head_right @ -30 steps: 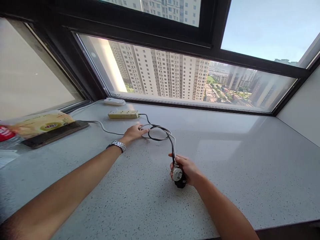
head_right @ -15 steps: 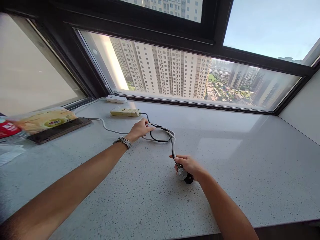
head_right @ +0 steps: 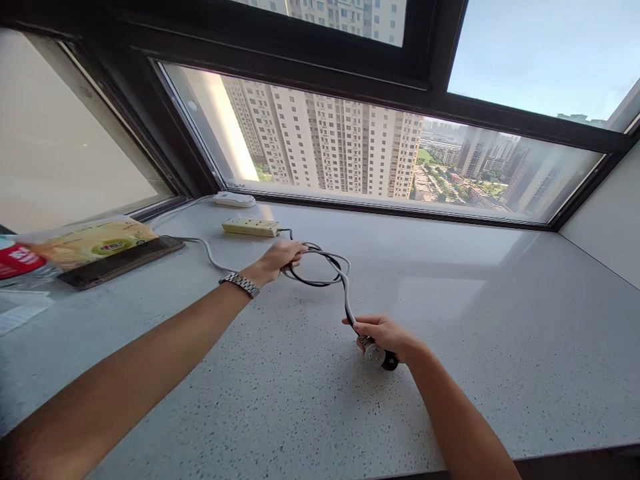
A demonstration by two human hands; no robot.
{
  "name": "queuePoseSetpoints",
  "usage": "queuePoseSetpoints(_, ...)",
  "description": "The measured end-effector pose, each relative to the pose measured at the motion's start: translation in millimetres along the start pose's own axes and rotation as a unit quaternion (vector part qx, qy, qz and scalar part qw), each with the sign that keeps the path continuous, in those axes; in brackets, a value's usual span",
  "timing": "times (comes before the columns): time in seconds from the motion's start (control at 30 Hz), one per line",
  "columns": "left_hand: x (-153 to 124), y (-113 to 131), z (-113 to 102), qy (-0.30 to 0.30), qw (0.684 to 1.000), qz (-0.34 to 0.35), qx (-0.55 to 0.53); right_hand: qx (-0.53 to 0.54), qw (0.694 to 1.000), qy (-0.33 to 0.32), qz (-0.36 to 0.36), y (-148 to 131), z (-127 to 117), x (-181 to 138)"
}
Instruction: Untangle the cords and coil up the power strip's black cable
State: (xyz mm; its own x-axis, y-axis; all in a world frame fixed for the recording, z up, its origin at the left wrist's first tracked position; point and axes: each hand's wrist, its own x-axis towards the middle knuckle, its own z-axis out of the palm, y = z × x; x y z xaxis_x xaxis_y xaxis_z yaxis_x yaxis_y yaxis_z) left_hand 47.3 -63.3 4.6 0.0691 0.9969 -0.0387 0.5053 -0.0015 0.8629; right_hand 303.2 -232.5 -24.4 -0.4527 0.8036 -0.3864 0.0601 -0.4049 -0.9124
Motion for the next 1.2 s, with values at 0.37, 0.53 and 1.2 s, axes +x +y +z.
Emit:
queuePoseSetpoints(0.37, -69, 7, 19, 0.060, 0.974, 0.194, 0.105, -0.089, 0.996, 0.017, -0.028, 5, -1, 3)
queuePoseSetpoints(0.53, -87, 0, 34, 0.012, 0.981, 0.195, 0.002, -0.059, 0.998, 0.019, -0.013, -3, 5, 20)
queuePoseSetpoints(1.2, -116, -27, 49, 0.078, 0.963, 0.232, -0.115, 0.272, 0.923, 0.209, -0.176, -5, 28, 105)
